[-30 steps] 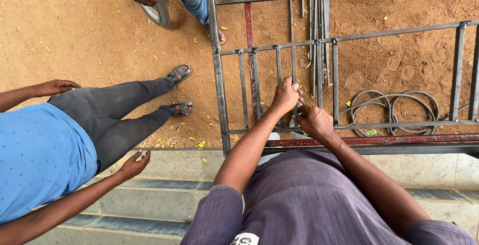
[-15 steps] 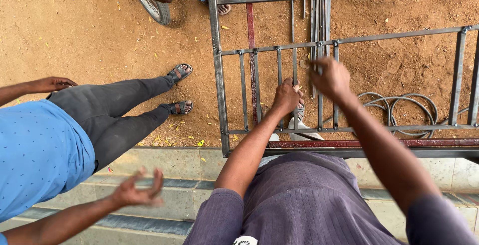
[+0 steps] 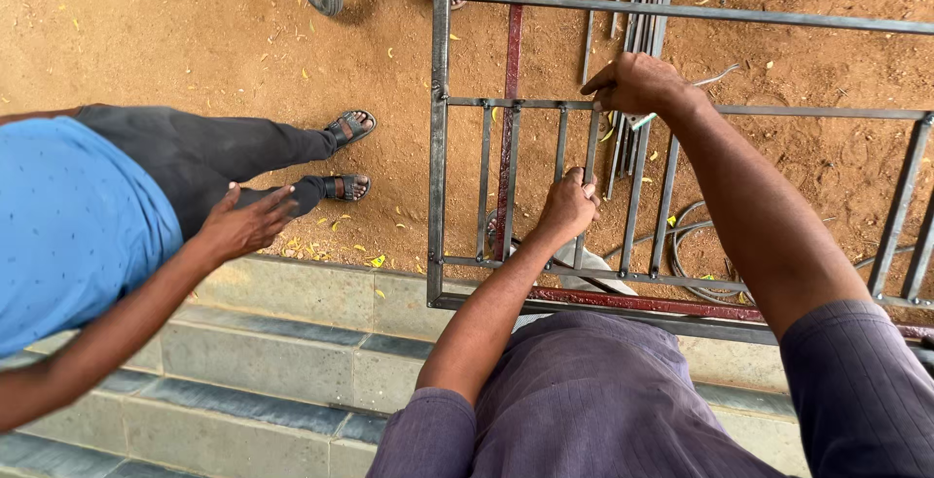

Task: The person welds vertical metal bars onto a horizontal metal frame using a welding torch. They repeatedly measure the spacing between bars with a tape measure, adjust the bars, and weld them in place. The person also uses a hammer to tap the bars into alignment.

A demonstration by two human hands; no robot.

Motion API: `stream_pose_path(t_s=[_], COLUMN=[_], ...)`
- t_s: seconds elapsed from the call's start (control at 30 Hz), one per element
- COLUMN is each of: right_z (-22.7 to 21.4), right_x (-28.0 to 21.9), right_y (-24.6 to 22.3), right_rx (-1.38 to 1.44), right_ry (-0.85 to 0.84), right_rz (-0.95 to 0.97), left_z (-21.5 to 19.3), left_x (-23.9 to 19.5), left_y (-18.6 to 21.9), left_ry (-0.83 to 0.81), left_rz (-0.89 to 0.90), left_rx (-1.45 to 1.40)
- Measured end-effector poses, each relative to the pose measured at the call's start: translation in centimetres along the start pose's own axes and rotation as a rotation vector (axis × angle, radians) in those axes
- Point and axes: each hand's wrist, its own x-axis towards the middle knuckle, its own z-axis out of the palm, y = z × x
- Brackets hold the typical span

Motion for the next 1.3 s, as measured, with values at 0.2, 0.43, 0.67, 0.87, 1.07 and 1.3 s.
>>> stream_pose_path(t_s=[0.2,0.43,0.67,0.87,1.07,1.3], right_z=[0.5,-0.6,-2.8,-1.2,0.4,1.2], right_x=[0.8,-0.5,-6.6,-12.2,-7.6,-9.7], right_y=[0.8,-0.8,-1.6,-0.8,-1.0,-2.1], right_rx=[0.047,0.027,0.544,0.753,0.461,0.758], right_ry=[-0.010,-0.029,0.256,0.345,0.335,0.389], right_rz=[-0.071,0.010,0.273,0.325,0.225,0.339], left_z=[0.4,0.0,-0.5,-1.1,-1.2,-1.3], left_x=[0.2,-0.2,-0.7,-1.3,-1.3,-1.4], left_y=[-0.4,0.7,1.3,2.9,2.8,2.7], left_ry=[0.020,0.012,-0.009,-0.022,-0.020,-0.007], left_rz=[-0.001,-0.051,-0.059,-0.125,-0.102,-0.043], left_rx=[0.044,0.106,0.014,0.062,-0.072,-0.039])
